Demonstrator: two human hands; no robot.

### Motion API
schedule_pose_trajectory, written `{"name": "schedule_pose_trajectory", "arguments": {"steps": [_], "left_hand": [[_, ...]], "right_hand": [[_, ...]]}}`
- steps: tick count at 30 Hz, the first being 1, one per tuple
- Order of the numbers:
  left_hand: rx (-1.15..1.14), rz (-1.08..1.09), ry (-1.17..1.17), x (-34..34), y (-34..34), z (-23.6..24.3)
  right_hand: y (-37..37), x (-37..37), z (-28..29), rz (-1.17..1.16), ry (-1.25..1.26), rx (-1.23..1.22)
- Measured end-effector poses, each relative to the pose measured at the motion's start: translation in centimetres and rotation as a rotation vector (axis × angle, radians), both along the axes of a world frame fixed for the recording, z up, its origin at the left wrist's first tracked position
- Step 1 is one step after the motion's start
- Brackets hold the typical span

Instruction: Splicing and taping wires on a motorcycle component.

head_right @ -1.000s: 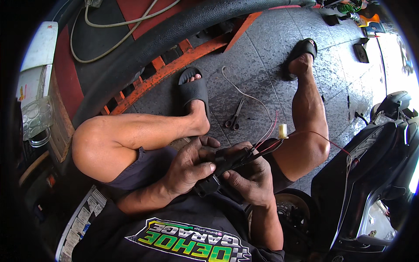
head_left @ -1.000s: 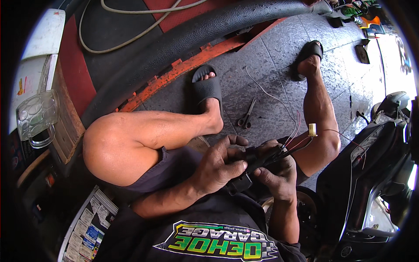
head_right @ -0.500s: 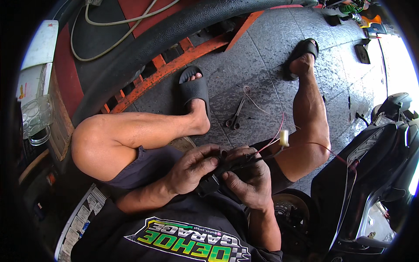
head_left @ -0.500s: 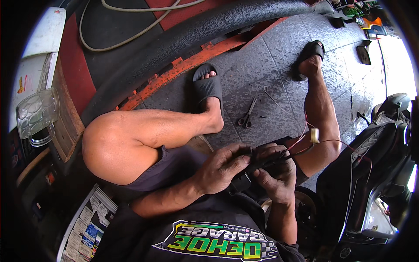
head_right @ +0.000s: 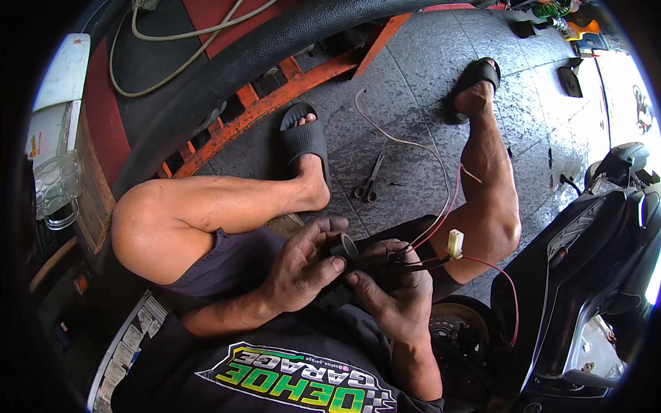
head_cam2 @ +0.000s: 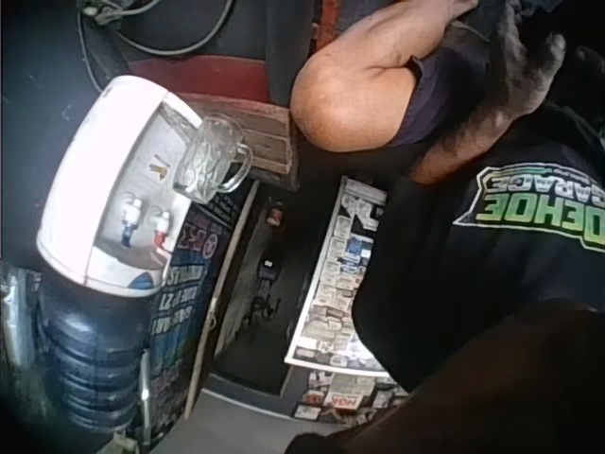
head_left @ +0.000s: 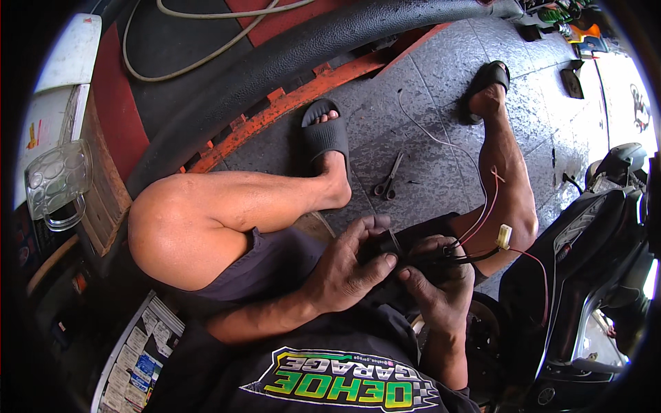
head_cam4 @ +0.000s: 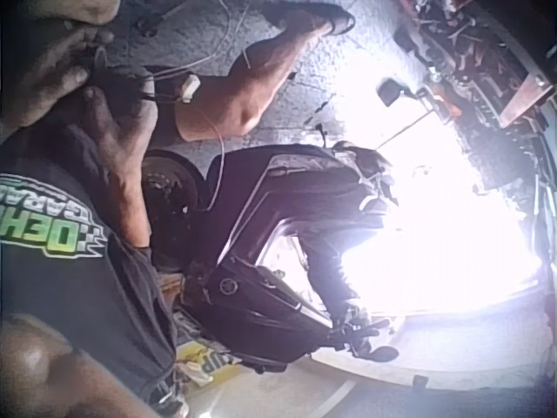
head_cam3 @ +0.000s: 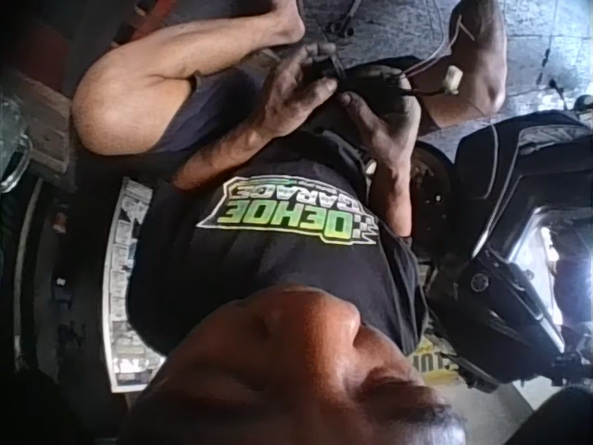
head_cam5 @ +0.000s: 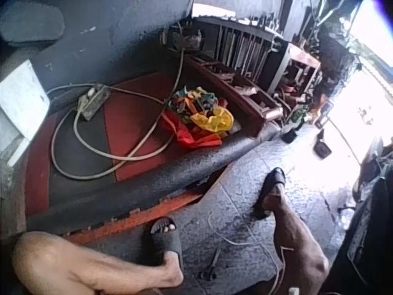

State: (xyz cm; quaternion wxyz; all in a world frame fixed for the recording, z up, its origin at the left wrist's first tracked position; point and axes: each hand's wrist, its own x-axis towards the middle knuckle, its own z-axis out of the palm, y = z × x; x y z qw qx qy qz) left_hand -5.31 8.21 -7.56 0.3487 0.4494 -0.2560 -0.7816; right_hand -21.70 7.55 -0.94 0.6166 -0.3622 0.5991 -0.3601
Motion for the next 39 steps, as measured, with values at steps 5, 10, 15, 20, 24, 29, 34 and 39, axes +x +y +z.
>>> {"name": "schedule_pose_trajectory", "arguments": {"steps": [5, 10, 15, 20, 24, 29, 34, 39], "left_hand": [[0.196, -0.154, 0.286, 0.5, -0.4, 0.3], [0.132, 0.049, 0.154, 0.3, 0.2, 0.5], [-0.115, 0.066, 0.226, 0.4, 0.1, 0.6], [-0.143, 0.084, 0.244, 0.4, -0.2, 0.7], [0.001, 0.118, 0.296, 0.4, -0.2, -0.3], [-0.004, 0.165, 0.367, 0.2, 0.2, -0.2], [-0.170, 0.098, 0.421, 0.2, 0.9, 0.1], [-0.926, -0.079, -0.203, 0.5, 1.0, -0.8]], "right_hand": [[0.4, 0.1, 0.6, -0.053, 0.006, 0.034], [0.7, 0.3, 0.5, -0.172, 0.003, 0.039], [0.1, -0.1, 0.7, -0.184, 0.046, 0.143], [-0.4, -0.2, 0.8, -0.149, 0.082, 0.164], [-0.6, 0.2, 0.8, -0.112, 0.101, 0.143], [-0.4, 0.6, 0.4, -0.156, 0.098, 0.137], [-1.0, 0.3, 0.5, -0.172, 0.130, 0.116], [-1.6, -1.0, 0.7, -0.099, 0.013, 0.236]]}}
